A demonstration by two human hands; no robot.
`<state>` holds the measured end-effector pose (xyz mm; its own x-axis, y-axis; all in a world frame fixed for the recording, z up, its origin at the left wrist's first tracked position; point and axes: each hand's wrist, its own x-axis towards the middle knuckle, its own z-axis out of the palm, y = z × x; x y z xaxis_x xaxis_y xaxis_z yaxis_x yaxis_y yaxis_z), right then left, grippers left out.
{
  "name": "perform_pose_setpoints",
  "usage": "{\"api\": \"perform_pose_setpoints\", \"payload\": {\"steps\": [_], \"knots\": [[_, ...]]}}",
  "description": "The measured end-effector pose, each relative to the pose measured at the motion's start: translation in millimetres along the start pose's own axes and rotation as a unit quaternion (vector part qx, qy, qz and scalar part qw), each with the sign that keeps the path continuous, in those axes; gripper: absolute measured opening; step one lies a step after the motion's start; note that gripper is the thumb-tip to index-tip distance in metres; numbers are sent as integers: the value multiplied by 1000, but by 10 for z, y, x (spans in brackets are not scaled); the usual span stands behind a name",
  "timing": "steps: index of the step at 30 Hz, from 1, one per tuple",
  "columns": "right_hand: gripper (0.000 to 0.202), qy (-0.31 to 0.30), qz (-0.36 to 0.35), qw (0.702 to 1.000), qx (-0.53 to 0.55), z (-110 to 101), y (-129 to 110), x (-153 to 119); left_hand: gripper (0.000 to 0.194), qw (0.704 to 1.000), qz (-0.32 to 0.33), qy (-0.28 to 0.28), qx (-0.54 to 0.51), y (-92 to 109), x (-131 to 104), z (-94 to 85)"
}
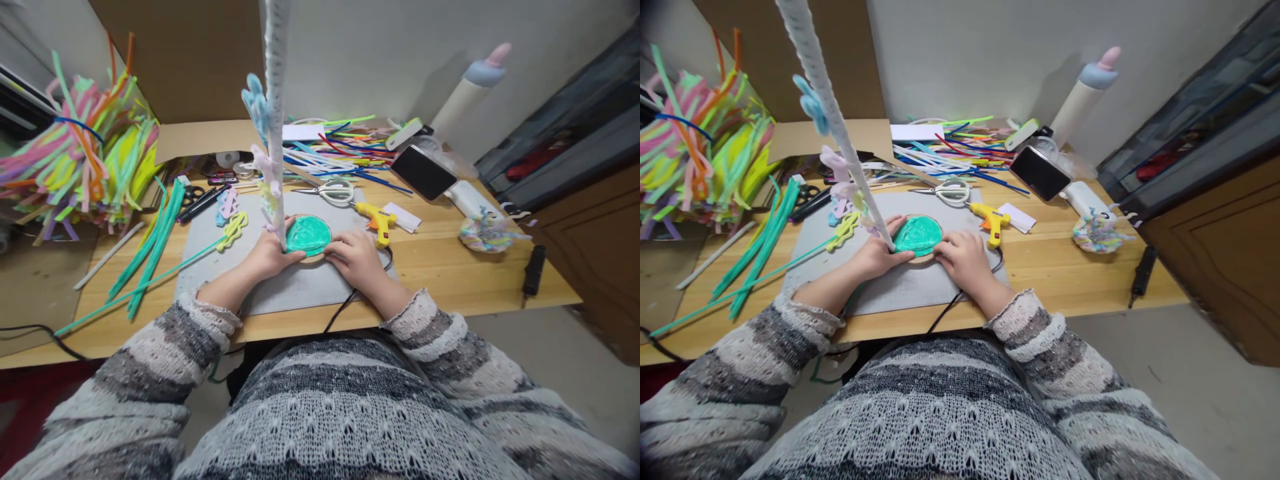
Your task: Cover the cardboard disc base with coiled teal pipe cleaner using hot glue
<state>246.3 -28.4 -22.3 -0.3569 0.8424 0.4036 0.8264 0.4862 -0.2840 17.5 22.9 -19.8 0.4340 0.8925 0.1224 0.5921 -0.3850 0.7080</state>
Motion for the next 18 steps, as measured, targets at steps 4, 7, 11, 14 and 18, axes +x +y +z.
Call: {"api": "perform_pose_setpoints", "payload": {"steps": [4,7,11,14,18], "knots": [[22,-8,-19,1000,-8,7,6,24,85,1000,6,4,-6,-16,2,6],[25,-8,-31,999,-16,-2,7,35,83,1000,7,3,-7,-18,4,6],[22,4,26,1000,4,-21,52,33,83,1000,9,3,-4,2,3,-3],[35,15,116,992,54,-28,104,55,83,1000,-2,3,-1,11,-1,-6],[53,-40,65,991,114,-7,62,137,87,1000,-14,2,-22,-15,-1,16]]}}
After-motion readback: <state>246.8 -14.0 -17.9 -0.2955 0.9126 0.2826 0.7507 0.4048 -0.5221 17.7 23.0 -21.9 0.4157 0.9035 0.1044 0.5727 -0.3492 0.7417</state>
